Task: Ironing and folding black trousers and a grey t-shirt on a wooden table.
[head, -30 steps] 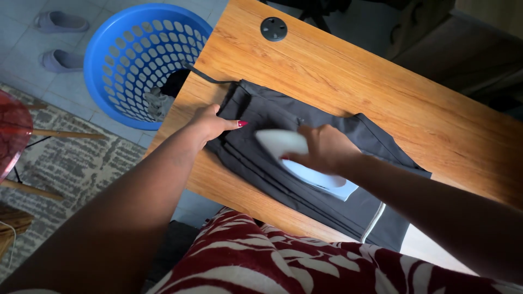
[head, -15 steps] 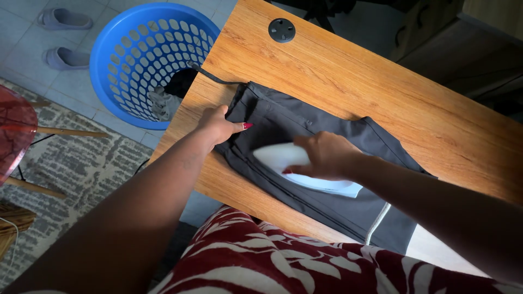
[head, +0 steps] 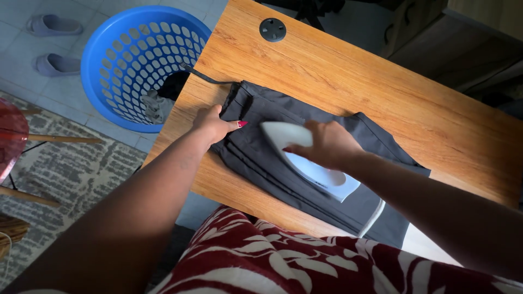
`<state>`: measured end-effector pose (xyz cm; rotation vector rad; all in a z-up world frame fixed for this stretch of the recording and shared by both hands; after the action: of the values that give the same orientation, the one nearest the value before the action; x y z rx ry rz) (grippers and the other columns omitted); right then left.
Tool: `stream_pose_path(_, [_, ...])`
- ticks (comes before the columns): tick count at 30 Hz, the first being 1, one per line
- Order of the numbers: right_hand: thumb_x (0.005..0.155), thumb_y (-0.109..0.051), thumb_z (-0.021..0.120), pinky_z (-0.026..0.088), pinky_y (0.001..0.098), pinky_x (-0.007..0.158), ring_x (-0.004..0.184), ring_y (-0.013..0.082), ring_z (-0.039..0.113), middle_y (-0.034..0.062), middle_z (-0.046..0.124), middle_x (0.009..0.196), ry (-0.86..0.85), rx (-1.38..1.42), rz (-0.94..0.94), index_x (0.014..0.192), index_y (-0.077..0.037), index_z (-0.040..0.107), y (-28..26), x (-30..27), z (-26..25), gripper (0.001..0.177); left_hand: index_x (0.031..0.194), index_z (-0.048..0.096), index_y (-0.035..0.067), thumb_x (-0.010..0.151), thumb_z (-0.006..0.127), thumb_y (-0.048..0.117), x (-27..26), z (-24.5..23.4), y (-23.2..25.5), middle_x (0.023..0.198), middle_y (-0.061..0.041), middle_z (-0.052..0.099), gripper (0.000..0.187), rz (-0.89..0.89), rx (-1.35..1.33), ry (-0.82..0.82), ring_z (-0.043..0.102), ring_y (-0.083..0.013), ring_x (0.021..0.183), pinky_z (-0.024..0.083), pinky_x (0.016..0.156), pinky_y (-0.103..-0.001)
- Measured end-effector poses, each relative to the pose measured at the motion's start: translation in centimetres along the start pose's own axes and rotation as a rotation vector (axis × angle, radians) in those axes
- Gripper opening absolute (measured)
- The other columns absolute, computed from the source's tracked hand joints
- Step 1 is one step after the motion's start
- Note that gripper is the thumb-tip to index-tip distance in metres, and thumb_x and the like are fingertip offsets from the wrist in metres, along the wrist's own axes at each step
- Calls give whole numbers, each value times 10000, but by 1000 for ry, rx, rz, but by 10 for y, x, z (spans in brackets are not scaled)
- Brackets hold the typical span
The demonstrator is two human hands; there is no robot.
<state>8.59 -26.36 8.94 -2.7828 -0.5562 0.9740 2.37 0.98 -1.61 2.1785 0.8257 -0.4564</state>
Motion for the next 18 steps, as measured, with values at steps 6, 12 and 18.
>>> stream_pose_path(6, [823,-693,642,649,364,605,578,211,748,146,776,796,-85,44,40,1304,-20,602,-14,-5,-19,829,1524,463,64,760,847,488,2,2,1,1488,-203,554,955,-18,-30,-27,566,-335,1358,478,1114,-402])
stream_pose_path(12, [834,-675,613,658,364,632,587,213,762,143,780,800,-151,24,111,1347,-45,531,39,-25,0,817,1500,479,79,773,853,477,-3,2,2,1478,-225,494,909,-15,48,0,525,-371,1348,476,1085,-424])
stream_pose_path(18, [820,-710,614,657,374,672,633,212,773,150,771,803,-75,-105,126,1324,-66,518,79,-55,10,823,1407,566,83,784,860,452,-23,-2,16,1457,-220,501,781,-6,78,-10,518,-385,1350,462,1105,-455])
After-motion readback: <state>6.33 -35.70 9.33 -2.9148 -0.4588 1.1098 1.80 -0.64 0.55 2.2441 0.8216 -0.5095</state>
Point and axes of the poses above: each hand's wrist, its own x-axis towards the middle knuckle, its own z-axis out of the palm, y = z × x, the point moved 3 cm from there along x, towards the middle knuckle
